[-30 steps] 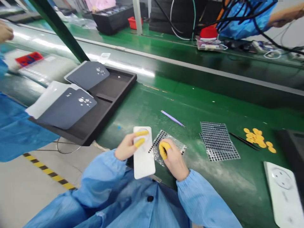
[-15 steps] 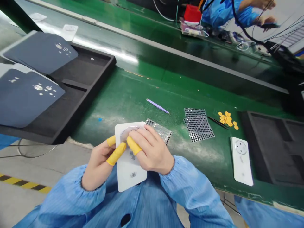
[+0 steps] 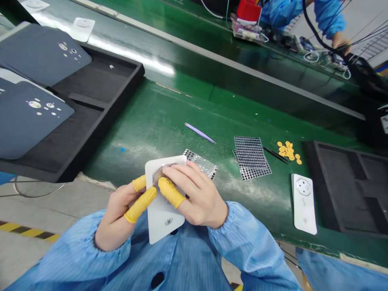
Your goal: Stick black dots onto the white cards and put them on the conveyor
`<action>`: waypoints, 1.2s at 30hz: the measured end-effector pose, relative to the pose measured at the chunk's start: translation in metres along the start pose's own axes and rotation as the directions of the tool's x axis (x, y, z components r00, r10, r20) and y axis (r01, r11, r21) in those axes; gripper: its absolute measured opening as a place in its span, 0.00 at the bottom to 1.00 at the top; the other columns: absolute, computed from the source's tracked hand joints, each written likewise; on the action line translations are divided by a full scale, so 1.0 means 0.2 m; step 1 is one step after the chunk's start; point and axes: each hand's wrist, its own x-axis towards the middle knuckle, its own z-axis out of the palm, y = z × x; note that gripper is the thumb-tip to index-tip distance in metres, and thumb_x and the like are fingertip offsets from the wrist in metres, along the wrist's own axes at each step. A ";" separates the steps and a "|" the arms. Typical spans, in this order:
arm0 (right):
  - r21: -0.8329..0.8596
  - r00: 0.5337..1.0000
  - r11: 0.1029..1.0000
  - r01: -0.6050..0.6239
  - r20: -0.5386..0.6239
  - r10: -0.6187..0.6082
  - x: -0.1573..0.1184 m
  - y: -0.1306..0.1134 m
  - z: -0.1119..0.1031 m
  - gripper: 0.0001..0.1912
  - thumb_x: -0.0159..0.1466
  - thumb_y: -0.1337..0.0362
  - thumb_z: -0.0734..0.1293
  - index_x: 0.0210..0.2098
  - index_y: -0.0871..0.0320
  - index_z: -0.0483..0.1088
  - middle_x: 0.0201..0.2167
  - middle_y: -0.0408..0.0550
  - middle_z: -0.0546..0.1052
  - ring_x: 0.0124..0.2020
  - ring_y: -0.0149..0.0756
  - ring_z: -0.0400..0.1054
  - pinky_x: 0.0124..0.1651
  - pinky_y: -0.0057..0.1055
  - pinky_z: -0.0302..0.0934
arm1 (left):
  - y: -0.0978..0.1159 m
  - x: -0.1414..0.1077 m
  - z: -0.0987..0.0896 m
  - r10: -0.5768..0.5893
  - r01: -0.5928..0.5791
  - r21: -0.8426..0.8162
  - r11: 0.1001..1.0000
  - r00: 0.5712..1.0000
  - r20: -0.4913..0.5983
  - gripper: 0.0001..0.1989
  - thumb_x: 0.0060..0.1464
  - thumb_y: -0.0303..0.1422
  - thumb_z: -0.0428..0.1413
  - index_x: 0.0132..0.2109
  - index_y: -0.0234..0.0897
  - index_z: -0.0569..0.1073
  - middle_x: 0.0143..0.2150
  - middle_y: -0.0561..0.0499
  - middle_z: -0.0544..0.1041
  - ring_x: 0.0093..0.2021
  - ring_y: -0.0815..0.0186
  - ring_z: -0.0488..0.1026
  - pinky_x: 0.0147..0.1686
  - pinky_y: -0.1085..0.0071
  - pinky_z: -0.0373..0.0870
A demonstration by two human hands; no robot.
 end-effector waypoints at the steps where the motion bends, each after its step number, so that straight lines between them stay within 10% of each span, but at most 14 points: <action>1: 0.003 1.000 1.000 -0.011 0.000 0.011 0.00 0.00 0.00 0.10 0.66 0.69 0.60 0.45 0.59 0.70 0.48 0.53 0.76 0.54 0.37 0.68 0.58 0.43 0.63 | 0.00 0.00 0.00 0.001 -0.001 0.025 1.000 1.000 -0.002 0.12 0.58 0.29 0.55 0.48 0.39 0.76 0.29 0.53 0.79 0.23 0.72 0.70 0.24 0.78 0.67; 13: 0.143 0.995 0.987 -0.079 0.071 0.070 -0.02 -0.09 0.04 0.23 0.62 0.77 0.57 0.58 0.74 0.60 0.54 0.68 0.70 0.63 0.48 0.58 0.58 0.47 0.66 | -0.01 -0.01 0.02 -0.162 0.169 0.110 0.979 0.984 -0.069 0.13 0.57 0.30 0.54 0.47 0.37 0.78 0.24 0.52 0.77 0.23 0.67 0.72 0.22 0.75 0.66; 18: 0.291 0.980 0.943 -0.162 -0.067 0.189 -0.05 -0.05 0.07 0.22 0.62 0.75 0.63 0.56 0.60 0.66 0.53 0.58 0.72 0.56 0.44 0.67 0.54 0.43 0.70 | -0.04 0.00 0.03 -0.335 0.334 -0.250 0.909 0.941 0.038 0.13 0.58 0.35 0.55 0.49 0.37 0.76 0.27 0.51 0.79 0.24 0.68 0.73 0.24 0.76 0.69; 22: 0.512 0.764 0.747 -0.424 -0.241 0.599 -0.07 -0.06 0.11 0.23 0.61 0.73 0.66 0.55 0.50 0.68 0.59 0.50 0.68 0.57 0.45 0.66 0.56 0.47 0.67 | -0.05 0.01 0.06 -0.416 0.387 -0.494 0.779 0.908 0.056 0.14 0.58 0.34 0.56 0.51 0.38 0.75 0.35 0.48 0.81 0.28 0.66 0.77 0.28 0.73 0.74; 26: 0.709 0.602 0.461 -0.533 -0.065 0.796 -0.09 -0.10 0.18 0.21 0.62 0.67 0.68 0.55 0.54 0.68 0.48 0.51 0.77 0.46 0.42 0.75 0.48 0.43 0.74 | -0.06 0.03 0.07 -0.421 0.363 -0.495 0.790 0.907 -0.007 0.12 0.53 0.35 0.61 0.44 0.37 0.79 0.31 0.48 0.82 0.26 0.64 0.78 0.27 0.71 0.76; 36: 0.764 0.569 0.426 -0.485 -0.095 0.817 -0.09 -0.15 0.18 0.19 0.60 0.69 0.70 0.50 0.51 0.72 0.48 0.48 0.77 0.43 0.41 0.76 0.44 0.38 0.76 | -0.02 0.05 0.10 -0.477 0.397 -0.328 0.857 0.852 -0.216 0.14 0.42 0.39 0.67 0.32 0.31 0.80 0.22 0.48 0.79 0.19 0.64 0.75 0.18 0.73 0.74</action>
